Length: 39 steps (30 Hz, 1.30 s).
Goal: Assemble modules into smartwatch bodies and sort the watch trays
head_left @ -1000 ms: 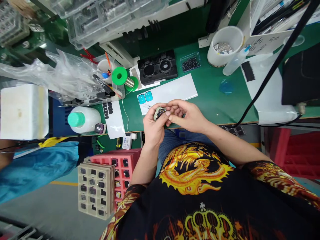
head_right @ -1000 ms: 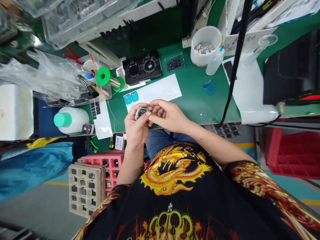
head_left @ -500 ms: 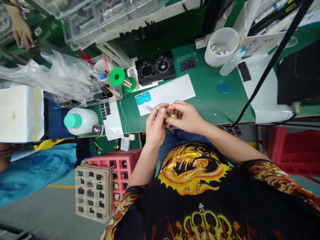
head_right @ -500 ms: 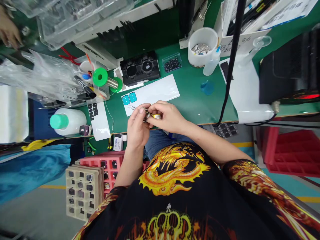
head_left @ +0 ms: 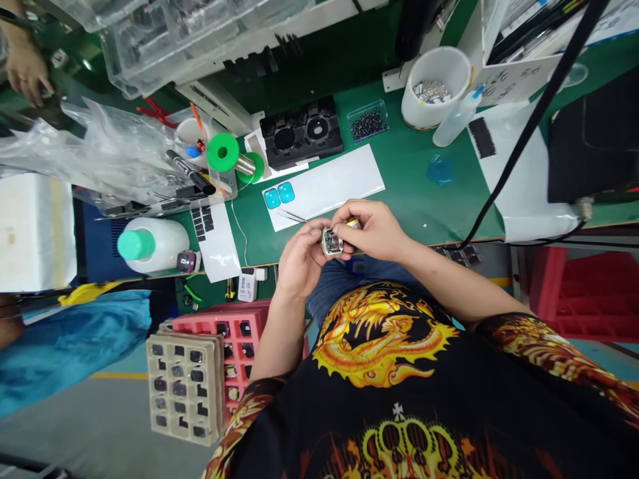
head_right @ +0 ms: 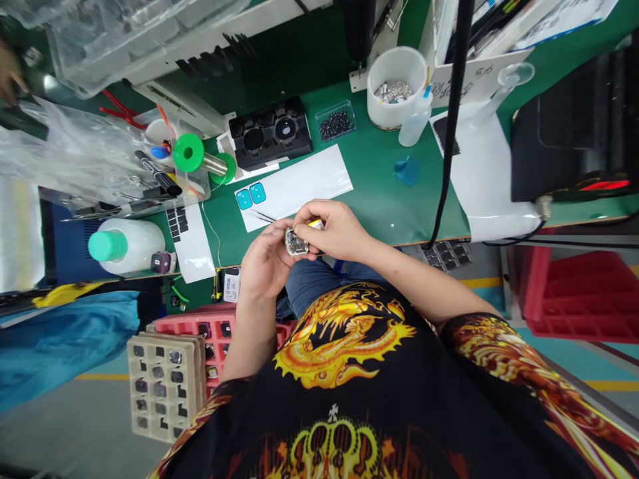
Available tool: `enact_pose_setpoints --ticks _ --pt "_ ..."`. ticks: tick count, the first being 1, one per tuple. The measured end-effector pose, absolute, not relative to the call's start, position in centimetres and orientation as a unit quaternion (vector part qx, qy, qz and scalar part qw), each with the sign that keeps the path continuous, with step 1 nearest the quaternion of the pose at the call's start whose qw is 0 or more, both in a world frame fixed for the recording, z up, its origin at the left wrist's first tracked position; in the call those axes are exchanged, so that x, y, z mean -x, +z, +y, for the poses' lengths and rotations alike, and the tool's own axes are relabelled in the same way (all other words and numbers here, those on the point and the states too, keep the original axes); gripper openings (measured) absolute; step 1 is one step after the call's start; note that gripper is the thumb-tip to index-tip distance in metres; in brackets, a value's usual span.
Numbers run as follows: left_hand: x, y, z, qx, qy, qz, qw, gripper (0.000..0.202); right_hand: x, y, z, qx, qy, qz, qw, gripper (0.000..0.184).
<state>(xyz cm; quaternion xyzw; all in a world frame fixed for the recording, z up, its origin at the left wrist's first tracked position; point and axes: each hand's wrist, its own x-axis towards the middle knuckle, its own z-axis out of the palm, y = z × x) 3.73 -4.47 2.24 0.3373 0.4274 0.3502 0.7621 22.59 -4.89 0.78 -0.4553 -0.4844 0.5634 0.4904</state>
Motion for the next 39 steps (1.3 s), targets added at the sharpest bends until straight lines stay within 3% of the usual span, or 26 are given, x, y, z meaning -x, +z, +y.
enact_pose_setpoints --ticks 14,26,39 --pt "-2.5 2.2 -4.9 -0.329 0.354 0.404 0.777 0.043 -23.0 1.1 -4.7 0.449 0.543 -0.532 0.47 0.013" --pt "-2.9 1.3 -5.5 -0.338 0.407 0.428 0.733 0.043 -22.3 0.4 -5.3 0.425 0.361 -0.626 0.545 0.014" --pt "-3.2 1.0 -5.7 -0.34 0.431 0.406 0.731 0.042 -22.2 -0.3 -5.6 0.389 0.247 -0.694 0.553 0.016"
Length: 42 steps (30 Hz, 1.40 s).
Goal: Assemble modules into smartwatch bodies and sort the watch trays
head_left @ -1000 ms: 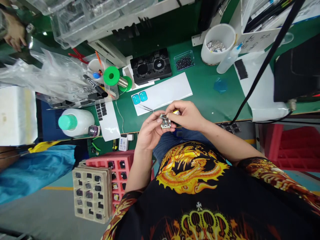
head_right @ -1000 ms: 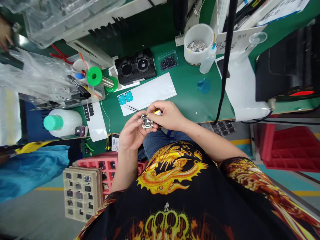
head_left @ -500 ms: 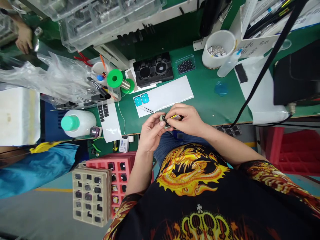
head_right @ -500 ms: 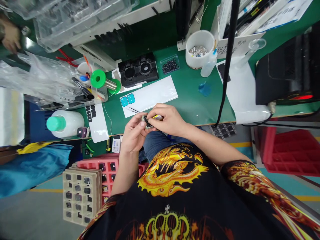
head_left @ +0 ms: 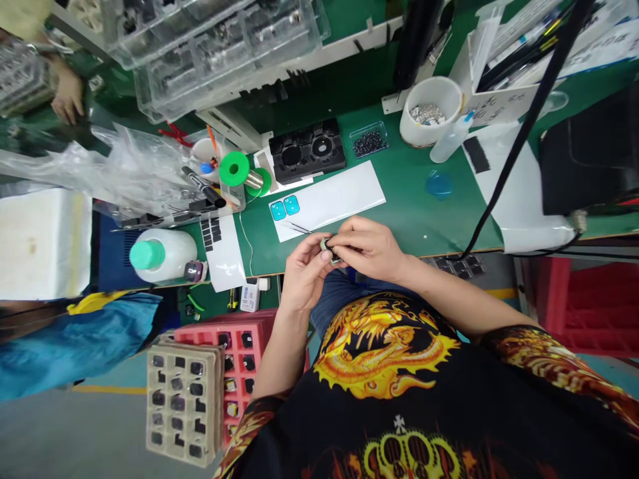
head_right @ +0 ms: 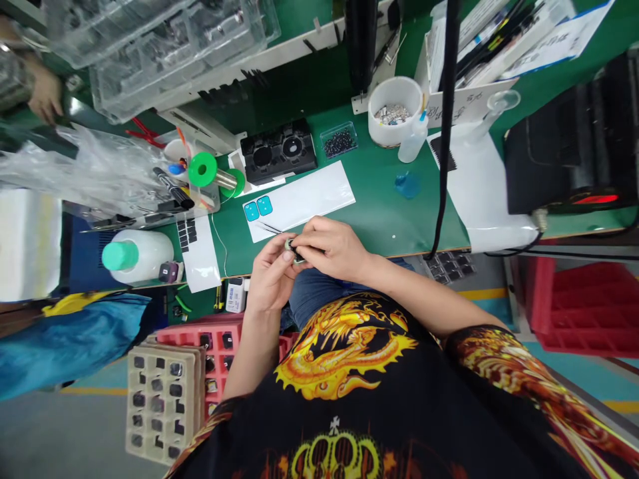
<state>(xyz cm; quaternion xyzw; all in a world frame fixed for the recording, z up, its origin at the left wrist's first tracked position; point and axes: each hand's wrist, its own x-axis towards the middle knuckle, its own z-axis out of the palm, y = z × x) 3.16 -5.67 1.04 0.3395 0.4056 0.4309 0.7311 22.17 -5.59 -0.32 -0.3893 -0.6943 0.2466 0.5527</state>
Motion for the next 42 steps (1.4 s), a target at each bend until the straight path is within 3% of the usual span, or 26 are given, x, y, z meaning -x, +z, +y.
enact_pose_setpoints --ticks 5,18,36,42 --pt "-3.2 0.6 -5.8 -0.33 0.448 0.399 0.729 0.04 -22.1 -0.6 -5.5 0.38 0.206 -0.719 0.544 0.016" --pt "-2.6 0.7 -6.5 -0.331 0.448 0.39 0.733 0.038 -22.0 -0.4 -5.7 0.408 0.248 -0.689 0.545 0.014" --pt "-2.9 0.3 -6.2 -0.331 0.475 0.39 0.716 0.037 -22.2 -0.9 -6.1 0.375 0.175 -0.733 0.54 0.015" --pt "-2.2 0.2 -5.9 -0.328 0.478 0.418 0.699 0.04 -22.2 -0.8 -6.2 0.344 0.124 -0.794 0.485 0.024"
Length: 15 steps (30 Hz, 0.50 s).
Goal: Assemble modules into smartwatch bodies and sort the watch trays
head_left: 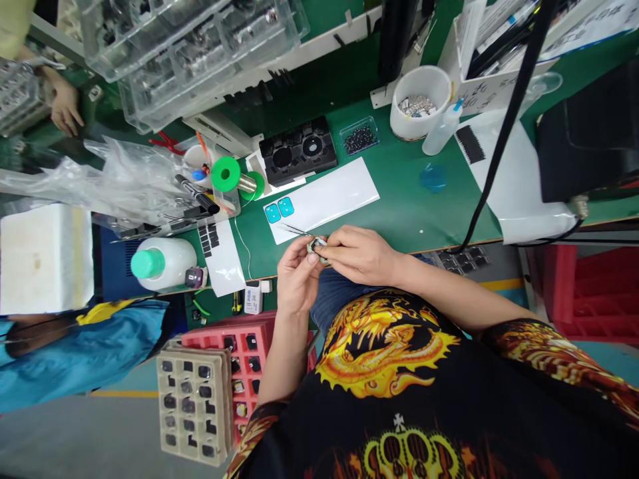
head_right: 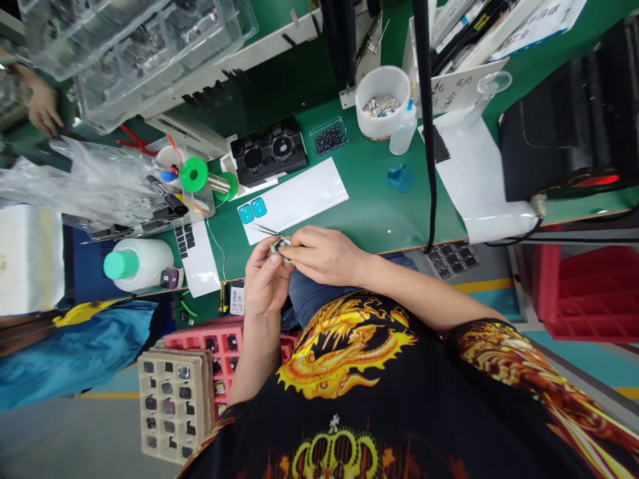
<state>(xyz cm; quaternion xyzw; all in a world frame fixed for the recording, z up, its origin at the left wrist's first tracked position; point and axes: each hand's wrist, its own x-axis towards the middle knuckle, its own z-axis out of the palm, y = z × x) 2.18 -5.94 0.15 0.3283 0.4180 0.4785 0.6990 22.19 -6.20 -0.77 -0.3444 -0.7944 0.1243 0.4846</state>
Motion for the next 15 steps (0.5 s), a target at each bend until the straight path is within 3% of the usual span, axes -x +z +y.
enact_pose_setpoints --ticks 3,9,15 --pt "-1.66 0.06 -5.94 -0.329 0.481 0.425 0.693 0.041 -22.18 -0.72 -6.14 0.33 0.143 -0.807 0.468 0.027" --pt "-1.41 0.45 -6.01 -0.316 0.473 0.427 0.703 0.037 -22.14 -0.8 -6.0 0.32 0.224 -0.758 0.522 0.022" --pt "-1.41 0.52 -5.93 -0.311 0.457 0.437 0.71 0.039 -22.28 -0.66 -5.83 0.312 0.283 -0.729 0.539 0.009"
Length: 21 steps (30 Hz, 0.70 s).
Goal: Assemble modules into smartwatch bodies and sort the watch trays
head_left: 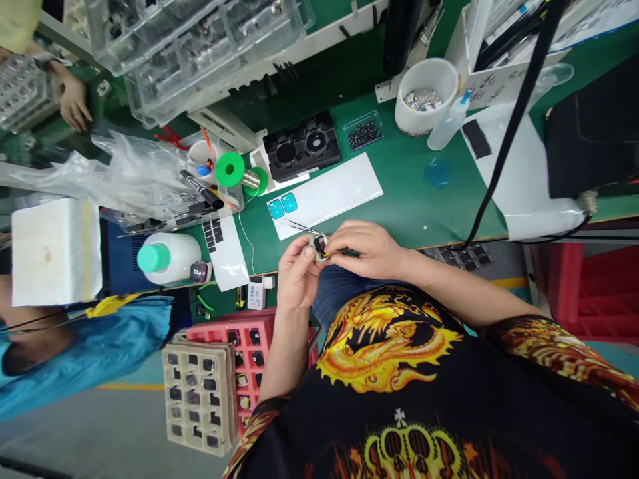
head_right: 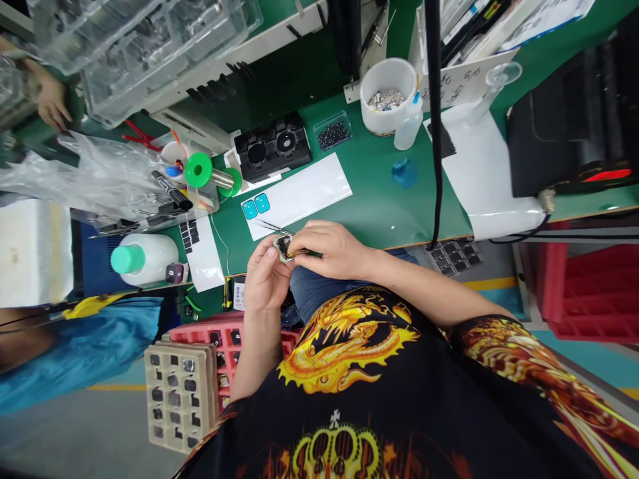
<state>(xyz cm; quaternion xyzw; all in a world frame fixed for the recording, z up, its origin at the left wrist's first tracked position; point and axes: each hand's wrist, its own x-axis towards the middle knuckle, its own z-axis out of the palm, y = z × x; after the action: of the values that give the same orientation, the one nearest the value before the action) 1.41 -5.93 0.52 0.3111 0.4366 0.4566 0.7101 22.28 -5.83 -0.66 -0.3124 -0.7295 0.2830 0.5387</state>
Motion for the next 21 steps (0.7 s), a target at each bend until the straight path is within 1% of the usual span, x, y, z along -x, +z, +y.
enact_pose_setpoints --ticks 5,8,10,17,21 --pt "-1.3 0.4 -6.0 -0.317 0.432 0.441 0.72 0.035 -22.4 -0.3 -6.0 0.324 0.286 -0.716 0.549 0.007" --pt "-1.4 0.5 -6.0 -0.322 0.412 0.429 0.736 0.032 -22.3 -0.1 -6.1 0.349 0.304 -0.7 0.544 0.015" --pt "-1.5 0.7 -6.1 -0.318 0.404 0.423 0.746 0.032 -22.3 0.0 -6.1 0.362 0.307 -0.695 0.541 0.018" --pt "-2.1 0.9 -6.3 -0.304 0.389 0.436 0.752 0.034 -22.1 -0.2 -6.0 0.371 0.275 -0.694 0.553 0.013" --pt "-2.7 0.9 -6.7 -0.305 0.404 0.447 0.738 0.027 -22.0 -0.3 -6.0 0.382 0.264 -0.694 0.55 0.009"
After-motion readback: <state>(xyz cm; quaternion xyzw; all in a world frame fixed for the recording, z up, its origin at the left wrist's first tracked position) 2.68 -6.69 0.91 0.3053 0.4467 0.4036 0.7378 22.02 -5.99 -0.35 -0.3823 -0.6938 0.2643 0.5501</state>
